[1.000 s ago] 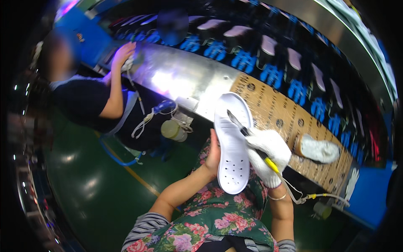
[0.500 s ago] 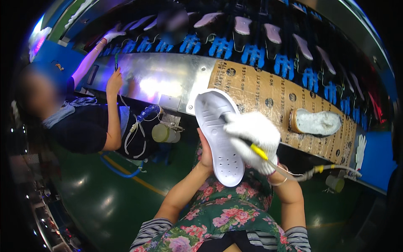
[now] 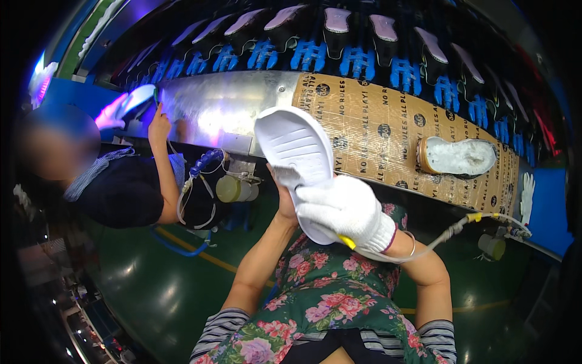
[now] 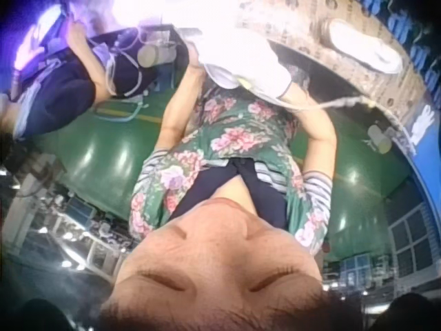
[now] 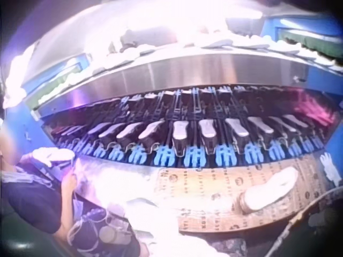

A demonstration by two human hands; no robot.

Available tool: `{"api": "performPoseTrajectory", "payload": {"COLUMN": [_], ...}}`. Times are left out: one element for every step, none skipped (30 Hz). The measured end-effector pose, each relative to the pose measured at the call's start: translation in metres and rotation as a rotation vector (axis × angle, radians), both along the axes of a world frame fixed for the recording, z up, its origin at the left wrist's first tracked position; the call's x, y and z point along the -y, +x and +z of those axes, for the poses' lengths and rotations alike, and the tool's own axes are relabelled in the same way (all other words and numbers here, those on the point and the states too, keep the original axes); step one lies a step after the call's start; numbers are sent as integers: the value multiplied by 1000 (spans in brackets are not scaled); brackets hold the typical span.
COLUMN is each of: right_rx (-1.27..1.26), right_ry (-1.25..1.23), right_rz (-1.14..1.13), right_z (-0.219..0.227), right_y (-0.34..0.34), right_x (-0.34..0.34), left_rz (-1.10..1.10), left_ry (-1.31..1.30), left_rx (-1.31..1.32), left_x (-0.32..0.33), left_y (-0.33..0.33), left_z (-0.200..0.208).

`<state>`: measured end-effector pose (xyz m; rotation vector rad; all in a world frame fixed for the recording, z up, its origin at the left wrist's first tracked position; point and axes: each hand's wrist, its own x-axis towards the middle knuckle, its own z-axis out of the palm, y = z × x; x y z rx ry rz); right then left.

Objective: The person repeatedly picks up white clog-style shoes from a conveyor belt, uses a yellow-handled tool to trim or scrape the shoe surfaces, and places the shoes back on the belt. The process is repeated for multiple shoes in a factory setting.

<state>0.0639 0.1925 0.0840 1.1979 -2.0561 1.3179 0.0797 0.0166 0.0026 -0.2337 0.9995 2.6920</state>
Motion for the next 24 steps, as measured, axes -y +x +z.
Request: {"api": "performPoseTrajectory", "payload": {"right_rx": [60,119,135,152,146,107,49,-8,-46,166,233,232,234,166,181,180,181,6,47,15,108,203,157,115], "right_ry": [-67,-134,-111,-91,-121,-62,-41,-20,-24,-89,-129,-145,-160,-149,-105,-74,-44,-37,-21,-71,-133,-195,-150,-107], "right_rz": [68,137,132,135,22,-79,-88,-97,-36,59,146,184,224,209,38,21,5,-7,35,105,211,318,237,160], "right_z": [1,5,6,8,10,4,-1,-3,-2,-10,-16,-13,-9,-1,-5,-10,-16,-13,-12,-14,-12,-8,-3,1], "right_y": [1,1,-2,-8,-11,-12,-9,-3,2,14,20,17,15,7,8,11,15,19,29,29,29,27,20,15], "right_x": [0,0,-6,-11,-13,-14,-9,-3,0,6,6,4,2,-4,-1,0,1,5,8,10,8,5,-2,-8], "left_rz": [-166,-154,-151,-65,20,124,230,26,-173,-379,-420,-377,-332,-293,-261,-228,-215,-200,-185,-171,-149,-128,-111,-133], "left_ry": [207,324,443,326,208,193,174,306,434,556,487,494,501,498,495,492,498,504,510,516,523,530,546,549], "left_rx": [-217,-204,-189,-98,-8,117,239,81,-83,-244,-193,-190,-178,-180,-185,-183,-198,-219,-240,-260,-277,-294,-243,-258], "left_x": [6,8,7,6,7,4,2,3,5,9,14,15,16,16,14,13,14,15,16,17,19,20,20,19], "left_y": [-10,-8,-8,-7,-6,-12,-18,-21,-24,-26,-29,-30,-28,-28,-31,-31,-35,-40,-45,-50,-51,-53,-53,-53], "left_z": [-9,-16,-18,-15,-14,-5,3,0,-3,-6,-6,-7,-7,-6,-3,-1,-2,-3,-3,-4,-6,-7,-8,-1]}}
